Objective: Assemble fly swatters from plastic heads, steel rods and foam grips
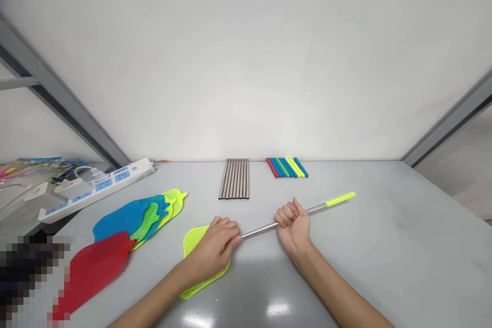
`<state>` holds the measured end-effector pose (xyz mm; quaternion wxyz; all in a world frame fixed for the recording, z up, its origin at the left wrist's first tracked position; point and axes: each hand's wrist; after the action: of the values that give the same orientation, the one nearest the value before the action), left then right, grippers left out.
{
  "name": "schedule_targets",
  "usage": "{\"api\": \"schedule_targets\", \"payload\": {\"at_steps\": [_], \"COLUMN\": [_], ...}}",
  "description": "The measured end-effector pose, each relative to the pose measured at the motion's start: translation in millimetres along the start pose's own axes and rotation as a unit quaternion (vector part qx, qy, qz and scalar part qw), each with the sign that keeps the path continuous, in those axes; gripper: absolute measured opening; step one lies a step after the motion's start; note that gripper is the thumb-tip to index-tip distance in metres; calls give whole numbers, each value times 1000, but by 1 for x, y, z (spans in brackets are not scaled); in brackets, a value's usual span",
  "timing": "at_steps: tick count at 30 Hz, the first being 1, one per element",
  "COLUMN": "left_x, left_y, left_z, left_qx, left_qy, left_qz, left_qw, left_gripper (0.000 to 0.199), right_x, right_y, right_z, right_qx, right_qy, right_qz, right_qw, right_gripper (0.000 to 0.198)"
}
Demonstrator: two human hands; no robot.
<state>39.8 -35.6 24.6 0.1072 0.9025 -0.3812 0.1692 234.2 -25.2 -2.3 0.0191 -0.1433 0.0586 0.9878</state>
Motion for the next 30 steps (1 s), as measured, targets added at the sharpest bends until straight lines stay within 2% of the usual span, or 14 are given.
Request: {"api": "schedule_targets", "payload": {"at_steps": [19,25,30], "left_x": [-7,-7,-7], "left_y": [-1,-1,-1], "left_z": [-4,-7,-6], "left_qx": [28,31,23], "left_qy": [-17,-7,-7], "left_qz": [-7,-5,-5], "left_qw": [999,999,1000], "left_gripper": [27,27,27], "right_x": [17,20,20], "right_y": [-11,-10,-8], "right_z": [12,6,3], "right_qx": [24,-11,-28], "right_qy": [26,73,66], "right_qz": [-26,-43,-45], "right_qw": [999,996,996], "right_gripper": [36,38,39]}}
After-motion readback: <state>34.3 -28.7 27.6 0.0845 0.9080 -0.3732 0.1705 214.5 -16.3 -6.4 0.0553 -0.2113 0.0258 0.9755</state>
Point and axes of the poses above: each hand's wrist, its own y-axis away from the middle knuckle, its own z-axis out of the palm, x = y × z, and after that the axes turned 12 degrees about -x, right-handed
